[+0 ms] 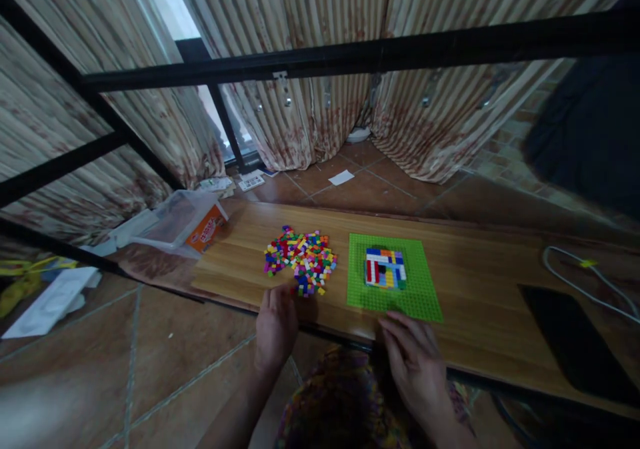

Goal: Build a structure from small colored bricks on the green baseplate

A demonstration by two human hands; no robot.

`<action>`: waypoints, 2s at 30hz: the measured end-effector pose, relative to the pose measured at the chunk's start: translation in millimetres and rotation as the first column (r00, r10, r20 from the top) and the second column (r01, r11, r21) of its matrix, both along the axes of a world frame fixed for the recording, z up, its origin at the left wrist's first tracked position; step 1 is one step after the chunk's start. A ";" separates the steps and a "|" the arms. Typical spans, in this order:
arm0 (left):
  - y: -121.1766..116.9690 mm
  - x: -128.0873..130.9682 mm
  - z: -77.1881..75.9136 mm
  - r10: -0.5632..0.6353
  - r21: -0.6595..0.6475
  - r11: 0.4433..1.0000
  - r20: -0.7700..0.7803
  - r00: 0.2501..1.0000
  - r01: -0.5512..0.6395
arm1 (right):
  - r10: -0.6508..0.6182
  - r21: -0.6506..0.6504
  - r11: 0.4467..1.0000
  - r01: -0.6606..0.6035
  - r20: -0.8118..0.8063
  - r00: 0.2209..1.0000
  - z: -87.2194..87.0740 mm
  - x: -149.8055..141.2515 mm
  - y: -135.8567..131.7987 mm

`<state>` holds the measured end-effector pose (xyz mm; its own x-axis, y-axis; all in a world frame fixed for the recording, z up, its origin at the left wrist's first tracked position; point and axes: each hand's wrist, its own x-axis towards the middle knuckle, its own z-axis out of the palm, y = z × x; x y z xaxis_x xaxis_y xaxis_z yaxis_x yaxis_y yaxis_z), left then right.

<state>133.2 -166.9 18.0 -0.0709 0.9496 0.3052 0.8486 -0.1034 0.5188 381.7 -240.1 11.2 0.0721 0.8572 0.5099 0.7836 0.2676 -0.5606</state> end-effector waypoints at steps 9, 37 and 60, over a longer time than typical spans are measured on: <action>13.1 -4.4 -4.1 -0.120 -0.076 0.990 -0.062 0.991 0.115 | 0.266 -0.112 0.959 -0.258 0.055 0.963 -0.5 -69.1 24.8; 34.6 -4.2 -21.1 -0.149 0.073 0.987 0.132 0.980 0.140 | 0.200 -0.113 0.975 -0.190 0.086 0.976 -11.8 -65.5 81.0; -0.2 26.1 -8.1 -0.257 0.134 0.964 0.251 0.933 0.230 | -0.051 -0.375 0.922 -0.096 -0.363 0.931 10.3 -36.7 53.4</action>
<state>159.3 -167.1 9.9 0.0676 0.9133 0.4017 0.6247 -0.3527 0.6966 345.0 -186.7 21.5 0.1651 0.9824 0.0878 0.5054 -0.0078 -0.8628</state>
